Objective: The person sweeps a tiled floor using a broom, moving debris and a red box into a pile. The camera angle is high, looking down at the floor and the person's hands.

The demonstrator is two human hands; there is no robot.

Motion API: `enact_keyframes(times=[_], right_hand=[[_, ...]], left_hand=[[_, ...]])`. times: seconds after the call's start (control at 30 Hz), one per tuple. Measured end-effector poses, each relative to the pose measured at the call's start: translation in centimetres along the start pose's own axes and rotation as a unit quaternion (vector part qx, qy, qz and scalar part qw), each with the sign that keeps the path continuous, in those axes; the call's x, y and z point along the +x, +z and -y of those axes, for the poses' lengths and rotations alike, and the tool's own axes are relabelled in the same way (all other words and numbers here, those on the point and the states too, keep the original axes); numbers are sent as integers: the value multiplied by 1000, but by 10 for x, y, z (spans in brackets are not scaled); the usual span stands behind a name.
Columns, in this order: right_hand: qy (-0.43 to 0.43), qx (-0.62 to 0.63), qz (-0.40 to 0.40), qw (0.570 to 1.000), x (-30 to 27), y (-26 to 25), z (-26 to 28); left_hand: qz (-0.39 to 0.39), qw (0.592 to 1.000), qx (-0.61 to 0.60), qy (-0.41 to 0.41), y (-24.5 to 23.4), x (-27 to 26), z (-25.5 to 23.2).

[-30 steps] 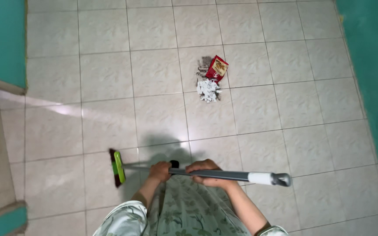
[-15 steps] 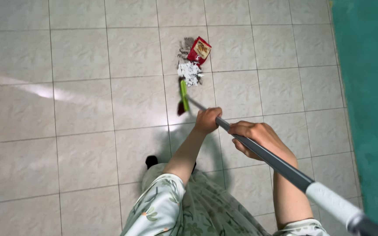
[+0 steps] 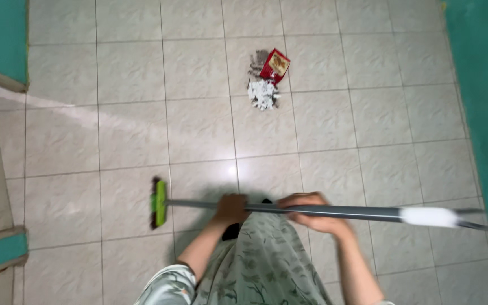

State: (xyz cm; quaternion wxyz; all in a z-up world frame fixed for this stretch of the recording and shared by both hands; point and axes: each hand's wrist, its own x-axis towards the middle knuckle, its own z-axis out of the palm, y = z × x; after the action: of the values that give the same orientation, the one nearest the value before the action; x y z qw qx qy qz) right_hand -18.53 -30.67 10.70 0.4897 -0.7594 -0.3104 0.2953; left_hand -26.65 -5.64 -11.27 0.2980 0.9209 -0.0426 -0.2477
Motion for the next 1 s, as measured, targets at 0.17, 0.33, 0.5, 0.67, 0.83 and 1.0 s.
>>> enact_keyframes(times=[0.17, 0.33, 0.5, 0.67, 0.83, 1.0], right_hand=[[25, 31, 69, 997, 16, 127, -29], [102, -21, 118, 988, 1, 144, -10], [29, -95, 60, 993, -49, 79, 4], [64, -205, 31, 976, -117, -12, 38], [60, -333, -22, 941, -143, -31, 89], [-111, -322, -110, 934, -176, -11, 113]], left_hand=[[172, 971, 26, -163, 27, -87, 82], [131, 975, 57, -171, 53, -106, 73], [52, 996, 20, -65, 86, -62, 13], [-170, 976, -84, 106, 131, 9, -110], [-219, 944, -188, 157, 104, 40, -198], [-217, 941, -180, 189, 63, -4, -222]])
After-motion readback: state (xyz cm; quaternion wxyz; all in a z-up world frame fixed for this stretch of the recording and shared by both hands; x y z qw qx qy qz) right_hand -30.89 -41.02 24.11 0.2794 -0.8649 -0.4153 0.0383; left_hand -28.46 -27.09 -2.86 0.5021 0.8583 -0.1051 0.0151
